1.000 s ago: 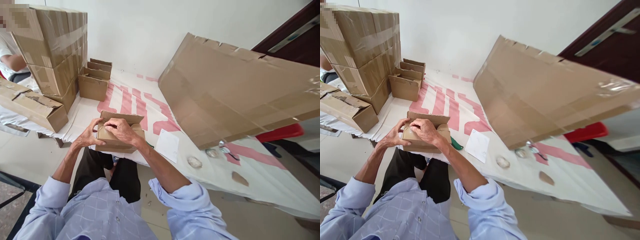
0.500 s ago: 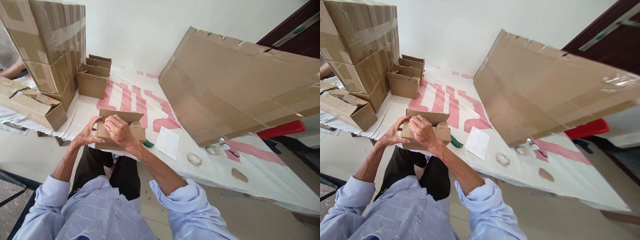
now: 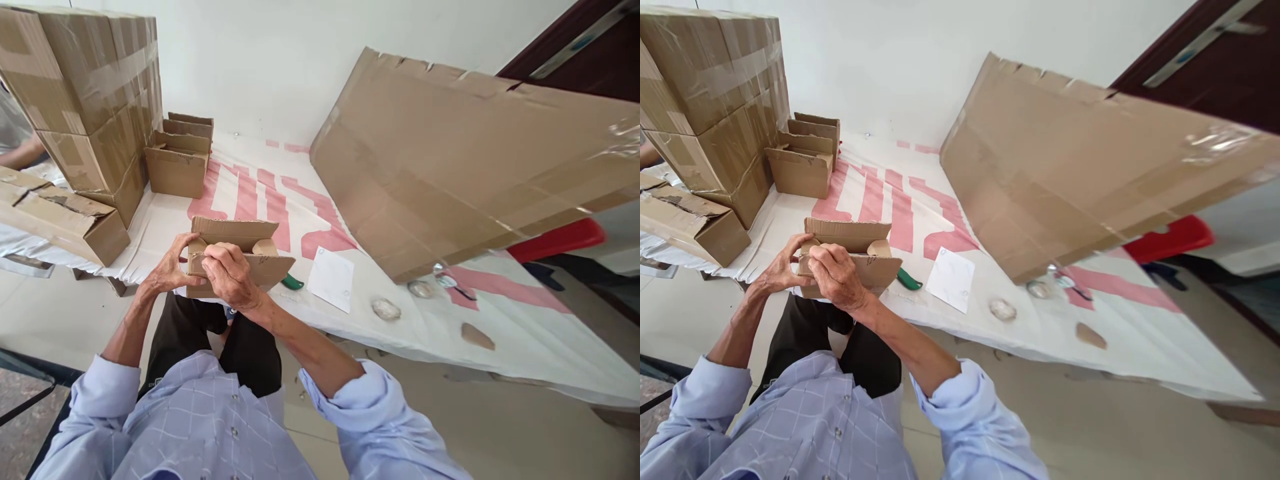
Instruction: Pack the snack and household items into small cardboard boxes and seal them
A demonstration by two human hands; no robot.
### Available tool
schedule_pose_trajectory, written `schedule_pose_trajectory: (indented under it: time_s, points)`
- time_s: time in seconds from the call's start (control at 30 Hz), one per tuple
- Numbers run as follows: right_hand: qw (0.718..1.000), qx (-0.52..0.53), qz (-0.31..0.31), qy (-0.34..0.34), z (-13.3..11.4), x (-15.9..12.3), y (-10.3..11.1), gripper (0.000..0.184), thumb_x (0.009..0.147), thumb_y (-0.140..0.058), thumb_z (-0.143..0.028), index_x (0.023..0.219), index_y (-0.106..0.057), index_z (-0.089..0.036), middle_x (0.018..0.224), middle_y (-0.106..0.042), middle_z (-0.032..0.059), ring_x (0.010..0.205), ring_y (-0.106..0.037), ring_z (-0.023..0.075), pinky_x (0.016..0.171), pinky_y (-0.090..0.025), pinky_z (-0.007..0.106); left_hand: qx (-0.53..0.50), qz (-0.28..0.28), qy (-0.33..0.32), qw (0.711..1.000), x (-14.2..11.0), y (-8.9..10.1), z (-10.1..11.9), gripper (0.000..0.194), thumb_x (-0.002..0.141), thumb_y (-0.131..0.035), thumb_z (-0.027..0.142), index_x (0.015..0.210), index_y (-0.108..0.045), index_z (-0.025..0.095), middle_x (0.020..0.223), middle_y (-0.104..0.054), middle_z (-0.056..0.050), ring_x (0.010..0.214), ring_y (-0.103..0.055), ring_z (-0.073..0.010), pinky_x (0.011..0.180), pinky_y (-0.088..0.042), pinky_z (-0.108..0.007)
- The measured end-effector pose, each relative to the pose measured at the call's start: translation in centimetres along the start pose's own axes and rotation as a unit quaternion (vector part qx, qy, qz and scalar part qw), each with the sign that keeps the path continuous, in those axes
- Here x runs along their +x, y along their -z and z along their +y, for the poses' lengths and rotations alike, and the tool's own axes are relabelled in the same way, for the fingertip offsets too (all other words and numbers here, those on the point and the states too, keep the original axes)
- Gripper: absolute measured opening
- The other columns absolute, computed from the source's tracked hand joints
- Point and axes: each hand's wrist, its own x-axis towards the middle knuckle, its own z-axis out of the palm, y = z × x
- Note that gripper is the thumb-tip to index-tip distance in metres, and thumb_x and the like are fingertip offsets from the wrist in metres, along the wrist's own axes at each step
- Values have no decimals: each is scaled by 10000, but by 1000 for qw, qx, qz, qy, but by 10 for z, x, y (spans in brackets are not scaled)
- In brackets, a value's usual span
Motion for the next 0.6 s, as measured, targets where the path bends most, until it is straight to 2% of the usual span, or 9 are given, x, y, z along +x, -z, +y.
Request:
schedule_pose_trajectory:
  time_s: [0.27, 0.4, 0.47, 0.53, 0.6]
  points:
    - [998, 28, -44, -20, 6, -2, -15, 257, 1095, -483, -94, 1049, -708, -211, 1183, -725, 135, 1164, -641, 284, 1110, -562, 519, 9, -4, 2, 1000, 1, 2, 0, 978, 674, -906, 380, 1562, -508, 288, 1651, -461, -139, 1524, -502, -410, 1074, -610, -536]
    - [996, 53, -76, -17, 0, -6, -14, 242, 1090, -489, -98, 1037, -692, -220, 1131, -718, 112, 1124, -657, 263, 1194, -515, 545, 17, 1, 1, 1000, 2, 3, -2, 957, 655, -851, 319, 1553, -521, 272, 1655, -455, -150, 1520, -508, -416, 1063, -608, -529]
    - [991, 90, -87, -41, -7, -6, -7, 225, 1094, -493, -118, 1017, -672, -231, 1125, -715, 106, 1105, -663, 257, 1196, -513, 551, 16, 3, 0, 1000, 3, 3, -2, 952, 660, -853, 332, 1551, -524, 269, 1660, -455, -156, 1518, -511, -415, 1050, -610, -517]
    - [980, 164, -74, -89, -19, -5, 4, 203, 1110, -489, -170, 998, -643, -241, 1105, -713, 102, 1076, -674, 247, 1119, -562, 521, 14, 6, 3, 1000, 4, 3, -1, 953, 674, -874, 377, 1554, -523, 273, 1668, -453, -158, 1520, -509, -415, 1042, -611, -510]
    - [951, 262, -37, -159, -32, -5, 17, 187, 1127, -501, -251, 981, -618, -246, 1076, -709, 94, 1030, -685, 230, 1002, -605, 462, 15, 8, 9, 1000, 6, 4, -1, 972, 679, -900, 435, 1560, -522, 278, 1678, -448, -161, 1524, -507, -420, 1042, -610, -516]
